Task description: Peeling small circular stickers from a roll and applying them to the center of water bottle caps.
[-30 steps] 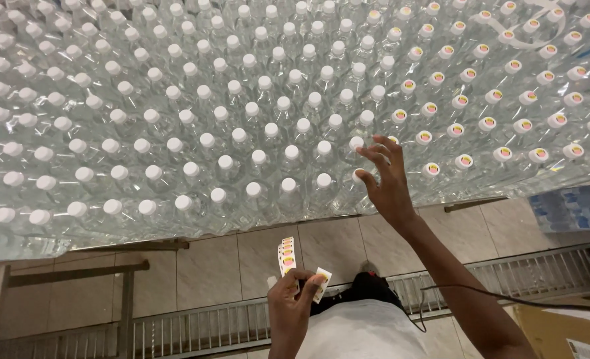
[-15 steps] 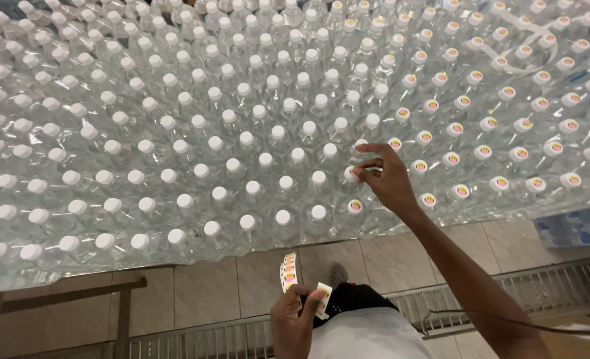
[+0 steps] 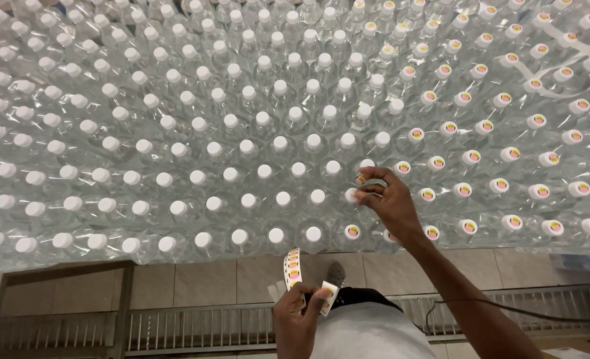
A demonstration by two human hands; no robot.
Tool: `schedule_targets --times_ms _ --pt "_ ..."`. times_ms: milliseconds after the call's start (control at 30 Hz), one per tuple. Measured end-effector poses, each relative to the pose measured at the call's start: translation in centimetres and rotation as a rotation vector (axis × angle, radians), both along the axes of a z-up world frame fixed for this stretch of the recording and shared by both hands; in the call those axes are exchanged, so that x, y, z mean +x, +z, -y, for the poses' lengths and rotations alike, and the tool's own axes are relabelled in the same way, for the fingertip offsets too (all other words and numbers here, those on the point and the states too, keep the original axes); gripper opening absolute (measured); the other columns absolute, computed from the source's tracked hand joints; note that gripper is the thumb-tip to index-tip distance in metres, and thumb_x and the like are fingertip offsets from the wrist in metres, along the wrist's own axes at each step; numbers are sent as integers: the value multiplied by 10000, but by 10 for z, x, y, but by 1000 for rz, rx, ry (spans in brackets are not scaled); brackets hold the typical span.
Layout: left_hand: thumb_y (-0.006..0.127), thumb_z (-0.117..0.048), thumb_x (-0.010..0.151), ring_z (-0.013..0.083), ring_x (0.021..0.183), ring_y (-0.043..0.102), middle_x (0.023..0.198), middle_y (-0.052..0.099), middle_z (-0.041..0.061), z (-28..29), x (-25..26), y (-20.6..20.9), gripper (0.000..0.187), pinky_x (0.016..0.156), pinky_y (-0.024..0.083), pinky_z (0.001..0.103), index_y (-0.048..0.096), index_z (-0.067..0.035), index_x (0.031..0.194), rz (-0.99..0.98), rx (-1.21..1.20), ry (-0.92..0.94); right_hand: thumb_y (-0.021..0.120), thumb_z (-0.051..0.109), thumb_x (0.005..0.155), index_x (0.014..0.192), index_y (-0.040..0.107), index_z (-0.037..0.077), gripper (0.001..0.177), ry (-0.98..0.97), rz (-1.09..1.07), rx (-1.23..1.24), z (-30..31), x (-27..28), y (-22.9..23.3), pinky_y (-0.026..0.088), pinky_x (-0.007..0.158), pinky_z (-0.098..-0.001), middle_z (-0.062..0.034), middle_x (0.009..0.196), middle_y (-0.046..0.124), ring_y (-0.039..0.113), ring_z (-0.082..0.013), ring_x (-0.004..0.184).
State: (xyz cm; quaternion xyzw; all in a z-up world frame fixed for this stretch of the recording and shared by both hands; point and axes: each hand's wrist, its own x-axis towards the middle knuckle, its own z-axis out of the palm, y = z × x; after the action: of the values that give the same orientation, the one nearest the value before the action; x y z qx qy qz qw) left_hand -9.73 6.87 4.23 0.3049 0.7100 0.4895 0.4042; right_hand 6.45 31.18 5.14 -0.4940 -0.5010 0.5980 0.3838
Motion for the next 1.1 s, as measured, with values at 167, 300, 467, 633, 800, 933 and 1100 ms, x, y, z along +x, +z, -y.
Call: schedule_targets --times_ms 167,300,467,633,800,933,1100 --pt "870 -396 885 87 588 632 597 765 -3 -7 5 3 363 593 470 296 741 -106 710 4 15 9 818 55 881 1321 683 71 460 42 4 -70 -3 -1 8 639 934 -336 -97 1243 703 761 -213 1021" --pt "853 -370 895 119 621 739 653 793 21 -7 3 7 327 600 531 289 764 -93 746 67 -2 3 797 86 919 1269 663 88 375 50 119 37 3 -5 7 691 923 -331 -136 1349 764 781 -191 1050" --pt "832 -409 913 122 650 680 674 768 15 -14 -19 14 342 612 493 306 797 -95 781 75 -48 -56 784 168 982 1300 673 137 339 64 303 224 8 -7 6 645 921 -295 -55 1305 729 792 -172 1041" --pt "858 -385 917 86 601 587 634 722 -2 -14 -52 8 326 581 439 289 782 -104 771 42 -16 -189 736 74 1039 1345 679 55 312 70 551 749 16 -9 -8 663 888 -349 -145 1279 653 758 -198 960" --pt "858 -414 900 99 619 629 638 762 6 -12 -89 -11 317 573 465 311 824 -126 774 8 -76 -308 685 39 1071 1400 653 68 332 -22 609 834 22 -20 -16 655 933 -379 -170 1419 595 746 -207 971" --pt "883 -432 897 86 594 583 602 701 -8 -13 -113 -13 334 580 418 303 829 -141 741 -14 -131 -436 741 97 1022 1419 670 115 404 -79 595 679 21 -25 -11 667 969 -388 -129 1501 569 720 -221 1038" --pt "912 -408 871 57 568 612 616 764 -21 -18 -128 -11 295 541 433 272 868 -143 749 5 -25 -522 805 52 939 1394 702 126 472 -88 405 442 10 -27 -7 662 921 -329 -82 1347 659 756 -158 907"
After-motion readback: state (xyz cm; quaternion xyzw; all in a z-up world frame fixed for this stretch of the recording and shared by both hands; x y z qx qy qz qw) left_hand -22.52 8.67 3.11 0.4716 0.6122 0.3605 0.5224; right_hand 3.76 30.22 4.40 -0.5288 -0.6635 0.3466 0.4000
